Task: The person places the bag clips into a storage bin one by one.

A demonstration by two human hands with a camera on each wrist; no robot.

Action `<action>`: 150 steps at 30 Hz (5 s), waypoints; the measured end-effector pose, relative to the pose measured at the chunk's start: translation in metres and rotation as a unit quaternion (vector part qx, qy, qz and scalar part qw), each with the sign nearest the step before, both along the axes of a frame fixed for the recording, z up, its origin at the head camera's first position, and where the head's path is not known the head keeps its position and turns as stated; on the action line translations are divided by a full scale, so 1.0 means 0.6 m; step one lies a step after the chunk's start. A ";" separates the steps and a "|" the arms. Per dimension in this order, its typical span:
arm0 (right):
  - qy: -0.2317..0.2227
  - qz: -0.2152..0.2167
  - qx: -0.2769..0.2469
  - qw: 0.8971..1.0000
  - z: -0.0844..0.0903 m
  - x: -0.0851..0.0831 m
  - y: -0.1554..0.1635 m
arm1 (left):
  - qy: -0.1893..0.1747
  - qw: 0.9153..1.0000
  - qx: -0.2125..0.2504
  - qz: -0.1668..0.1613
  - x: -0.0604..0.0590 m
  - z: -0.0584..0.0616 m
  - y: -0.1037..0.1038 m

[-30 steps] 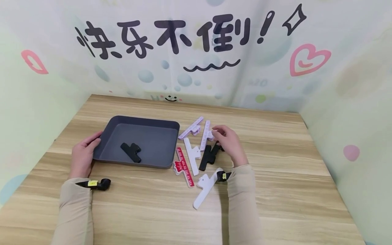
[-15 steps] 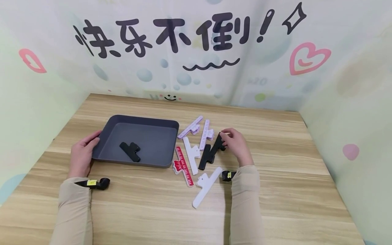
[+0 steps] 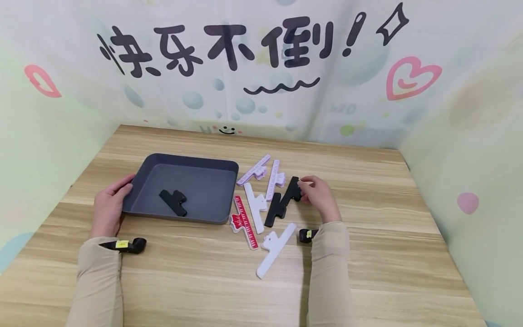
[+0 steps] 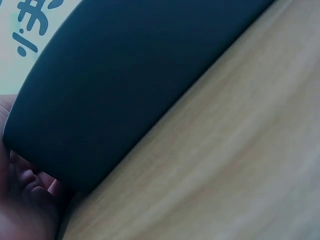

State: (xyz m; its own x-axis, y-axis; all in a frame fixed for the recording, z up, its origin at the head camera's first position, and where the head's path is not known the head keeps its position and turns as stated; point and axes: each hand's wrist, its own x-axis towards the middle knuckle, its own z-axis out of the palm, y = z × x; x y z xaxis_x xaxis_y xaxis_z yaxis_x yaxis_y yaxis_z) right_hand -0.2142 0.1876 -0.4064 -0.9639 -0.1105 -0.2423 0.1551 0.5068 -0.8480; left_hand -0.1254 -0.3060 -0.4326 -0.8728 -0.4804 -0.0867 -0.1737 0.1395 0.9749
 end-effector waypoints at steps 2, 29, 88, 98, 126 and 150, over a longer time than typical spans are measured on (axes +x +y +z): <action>-0.006 0.000 0.008 1.000 -0.003 0.000 0.002 | -0.001 1.000 0.001 0.000 0.000 0.000 0.000; -0.017 0.010 0.069 0.997 -0.016 -0.004 -0.001 | 0.010 1.000 0.008 0.002 0.000 0.000 0.001; 0.019 -0.076 -0.107 0.991 0.013 0.001 -0.051 | 0.008 1.000 0.002 0.000 0.001 -0.002 0.000; 0.039 -0.053 -0.087 0.994 0.017 0.007 -0.090 | 0.015 1.000 0.015 -0.002 0.004 0.000 0.000; 0.045 -0.034 -0.135 0.989 0.038 0.003 -0.170 | 0.014 1.000 0.019 -0.007 -0.001 -0.003 -0.002; 0.022 -0.031 -0.215 0.976 0.036 0.003 -0.237 | 0.013 1.000 0.028 -0.004 -0.001 -0.006 -0.005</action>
State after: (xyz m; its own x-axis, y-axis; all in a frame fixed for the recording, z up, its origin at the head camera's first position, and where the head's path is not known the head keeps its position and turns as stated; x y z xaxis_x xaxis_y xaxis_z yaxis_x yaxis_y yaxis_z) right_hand -0.2126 0.0451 -0.3847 -0.9802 -0.1350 -0.1451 0.1333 0.0927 -0.9867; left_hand -0.1260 -0.3090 -0.4360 -0.8790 -0.4681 -0.0907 -0.1477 0.0865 0.9852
